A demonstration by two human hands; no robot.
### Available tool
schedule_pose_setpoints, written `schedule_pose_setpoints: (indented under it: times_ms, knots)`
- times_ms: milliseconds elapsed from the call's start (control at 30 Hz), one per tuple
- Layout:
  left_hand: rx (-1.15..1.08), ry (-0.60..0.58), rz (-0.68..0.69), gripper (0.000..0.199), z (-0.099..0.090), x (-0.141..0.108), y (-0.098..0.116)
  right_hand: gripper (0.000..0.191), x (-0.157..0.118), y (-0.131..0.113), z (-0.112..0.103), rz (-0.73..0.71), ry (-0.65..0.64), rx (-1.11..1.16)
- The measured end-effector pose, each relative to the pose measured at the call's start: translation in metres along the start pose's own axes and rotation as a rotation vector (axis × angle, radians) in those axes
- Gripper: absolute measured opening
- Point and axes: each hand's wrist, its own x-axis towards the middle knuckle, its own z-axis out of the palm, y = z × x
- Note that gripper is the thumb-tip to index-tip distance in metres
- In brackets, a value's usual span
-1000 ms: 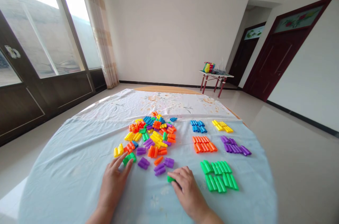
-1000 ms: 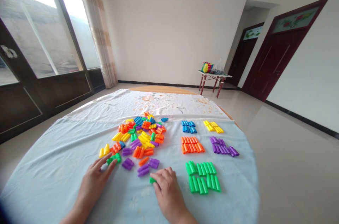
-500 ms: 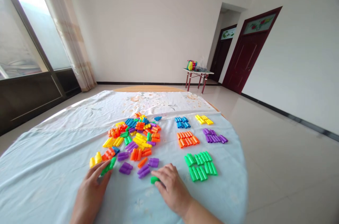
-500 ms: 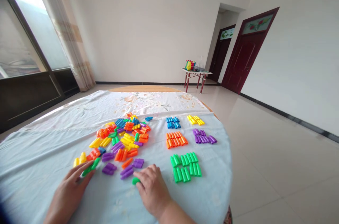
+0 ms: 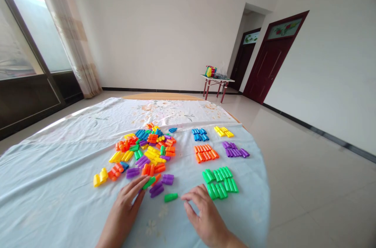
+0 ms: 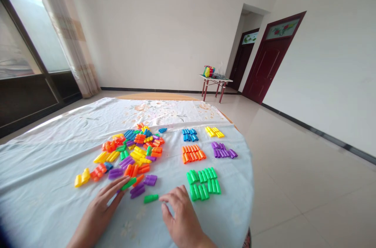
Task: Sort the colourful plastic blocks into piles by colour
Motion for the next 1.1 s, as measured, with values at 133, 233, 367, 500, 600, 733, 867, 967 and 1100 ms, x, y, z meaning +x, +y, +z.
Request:
schedule_pose_setpoints:
  times_ms: [133, 233, 367, 500, 600, 733, 867, 967, 1100]
  knots:
    - [0.027, 0.033, 0.068, 0.034, 0.000, 0.000, -0.008, 0.013, -0.033, 0.015, -0.024, 0.023, 0.019, -0.057]
    - [0.064, 0.056, 0.099, 0.035, -0.001, 0.002, -0.009, 0.024, -0.048, 0.032, -0.038, 0.086, 0.043, -0.136]
    - [0.072, 0.086, 0.135, 0.033, -0.003, 0.003, -0.008, 0.027, -0.047, 0.050, -0.046, 0.167, 0.045, -0.199]
    - [0.058, 0.075, 0.119, 0.031, -0.003, 0.002, -0.010, 0.027, -0.041, 0.056, -0.048, 0.194, 0.054, -0.210]
    - [0.044, 0.052, 0.097, 0.032, -0.002, 0.001, -0.010, 0.028, -0.043, 0.057, -0.050, 0.192, 0.079, -0.194]
    - [0.037, 0.057, 0.091, 0.032, -0.002, 0.001, -0.010, 0.029, -0.051, 0.069, -0.061, 0.240, 0.188, -0.185]
    - [0.037, 0.071, 0.110, 0.032, -0.002, 0.001, -0.010, 0.020, -0.049, 0.096, -0.078, 0.330, 0.320, -0.216]
    - [0.032, 0.086, 0.115, 0.031, -0.002, 0.002, -0.010, 0.024, -0.043, 0.113, -0.083, 0.429, 0.350, -0.202]
    - [0.026, 0.098, 0.106, 0.031, -0.003, 0.002, -0.009, 0.030, -0.038, 0.119, -0.078, 0.455, 0.299, -0.136]
